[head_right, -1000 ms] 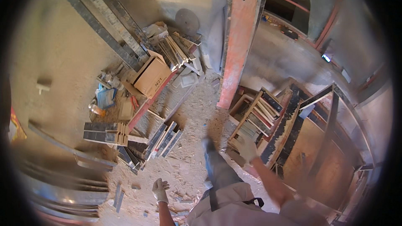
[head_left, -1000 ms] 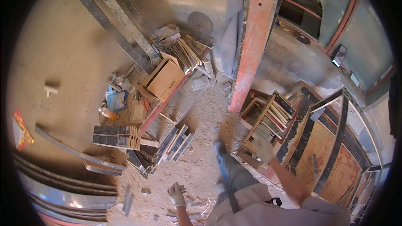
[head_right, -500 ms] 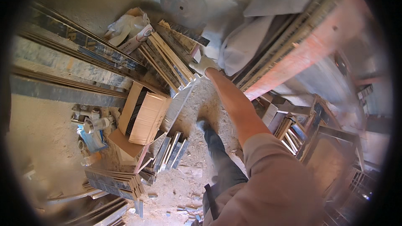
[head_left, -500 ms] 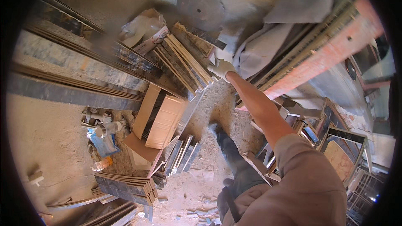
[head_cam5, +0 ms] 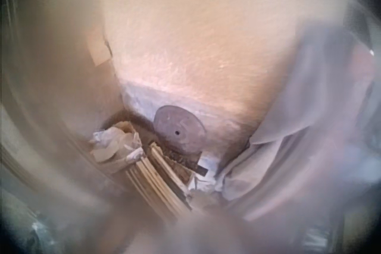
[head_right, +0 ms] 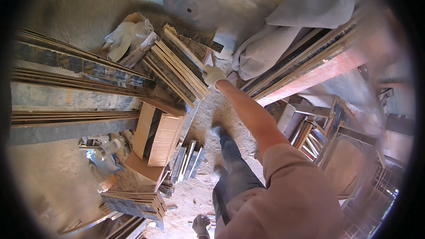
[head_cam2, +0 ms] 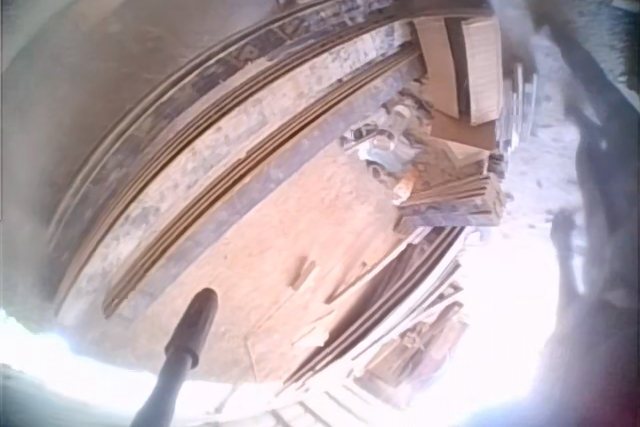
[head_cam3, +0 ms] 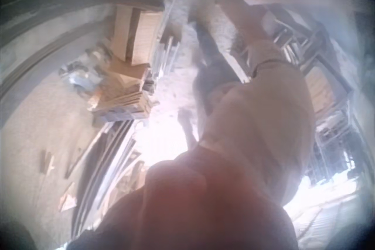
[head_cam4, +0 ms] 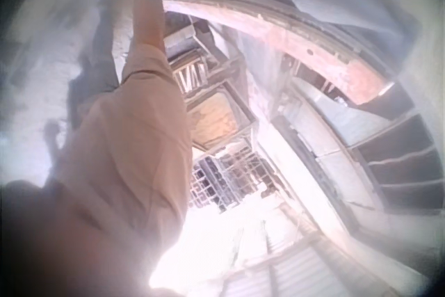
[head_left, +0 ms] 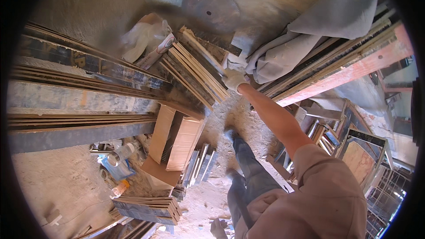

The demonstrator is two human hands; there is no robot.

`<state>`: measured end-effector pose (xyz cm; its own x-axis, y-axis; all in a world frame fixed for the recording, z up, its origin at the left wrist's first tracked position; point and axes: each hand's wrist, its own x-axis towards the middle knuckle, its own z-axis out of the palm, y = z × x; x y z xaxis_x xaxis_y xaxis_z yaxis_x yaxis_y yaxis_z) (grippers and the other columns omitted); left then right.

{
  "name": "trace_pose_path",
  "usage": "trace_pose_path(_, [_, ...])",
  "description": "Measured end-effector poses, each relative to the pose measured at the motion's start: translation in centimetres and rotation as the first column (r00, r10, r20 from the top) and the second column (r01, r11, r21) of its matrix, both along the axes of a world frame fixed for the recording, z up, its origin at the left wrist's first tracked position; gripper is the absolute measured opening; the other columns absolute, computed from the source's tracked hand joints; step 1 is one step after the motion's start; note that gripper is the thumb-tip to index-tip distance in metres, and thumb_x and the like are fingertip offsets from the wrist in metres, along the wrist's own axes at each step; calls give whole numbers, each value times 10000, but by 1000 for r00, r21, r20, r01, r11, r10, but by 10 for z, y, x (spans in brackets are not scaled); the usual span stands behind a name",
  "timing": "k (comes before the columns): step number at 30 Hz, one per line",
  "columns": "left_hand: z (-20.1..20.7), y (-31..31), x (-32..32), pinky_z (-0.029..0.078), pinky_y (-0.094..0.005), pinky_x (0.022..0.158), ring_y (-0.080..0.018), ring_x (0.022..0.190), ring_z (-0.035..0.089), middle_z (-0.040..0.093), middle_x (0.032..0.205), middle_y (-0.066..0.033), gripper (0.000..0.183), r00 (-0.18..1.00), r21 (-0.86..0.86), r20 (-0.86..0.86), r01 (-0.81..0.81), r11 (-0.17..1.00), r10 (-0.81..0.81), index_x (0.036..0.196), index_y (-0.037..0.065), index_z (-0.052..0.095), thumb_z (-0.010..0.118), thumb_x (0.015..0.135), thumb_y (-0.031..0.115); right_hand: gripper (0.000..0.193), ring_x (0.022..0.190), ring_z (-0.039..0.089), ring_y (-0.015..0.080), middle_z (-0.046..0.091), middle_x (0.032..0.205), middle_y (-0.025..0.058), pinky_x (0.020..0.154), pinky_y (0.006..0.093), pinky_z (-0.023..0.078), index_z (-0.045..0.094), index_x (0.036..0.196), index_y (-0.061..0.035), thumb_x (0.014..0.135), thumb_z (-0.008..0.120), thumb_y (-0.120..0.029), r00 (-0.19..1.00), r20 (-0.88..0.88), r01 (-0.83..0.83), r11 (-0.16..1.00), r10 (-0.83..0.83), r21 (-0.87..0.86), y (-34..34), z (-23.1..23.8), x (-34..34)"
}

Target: The person assembles a wooden frame by placing wooden planks and using a nail gun to fasten them together. The person repeatedly positions planks and drives nails into the frame, working on a large rectangular structure on the floor.

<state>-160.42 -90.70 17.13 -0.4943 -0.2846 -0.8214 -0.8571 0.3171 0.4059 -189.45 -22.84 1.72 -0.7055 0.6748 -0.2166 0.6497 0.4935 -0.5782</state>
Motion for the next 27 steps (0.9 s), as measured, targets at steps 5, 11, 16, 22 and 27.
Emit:
trace_pose_path(5, [-3,-23,-4,577,-338,513,-222,592,686,730,835,-161,292,999,21,-46,2,1000,-1,1088,-22,660,674,963,241,299,955,724,405,733,989,254,824,463,562,755,942,-2,798,629,-231,948,284,-108,986,141,-128,21,-64,-5])
trace_pose_path(11, [-20,-86,14,583,-336,517,-233,603,692,729,844,-180,333,996,42,-71,-50,998,53,1144,-35,638,675,968,246,273,844,732,406,727,854,249,765,477,585,779,901,-29,726,704,-225,975,56,210,971,-217,113,-33,47,31])
trace_pose_path(16, [-56,-44,-45,572,-326,537,-215,636,687,725,815,-161,314,959,157,-139,268,950,-248,1063,-46,660,619,983,254,323,698,737,340,722,725,204,722,427,604,777,868,-37,706,755,-316,912,-157,326,902,-379,-285,-108,171,212])
trace_pose_path(22, [-117,18,-107,576,-348,561,-248,721,702,716,922,-159,391,825,341,-223,565,752,-519,1197,5,632,640,1003,344,383,754,712,412,721,809,224,691,498,554,745,932,-46,779,711,-396,825,298,496,868,-480,24,-313,167,526])
trace_pose_path(27, [-144,26,-102,579,-386,610,-263,755,704,723,931,-132,364,708,324,-147,694,643,-691,1134,25,677,680,959,344,340,733,739,339,744,801,167,660,483,577,781,909,-126,787,644,-412,441,858,674,728,-263,-123,-630,133,831])
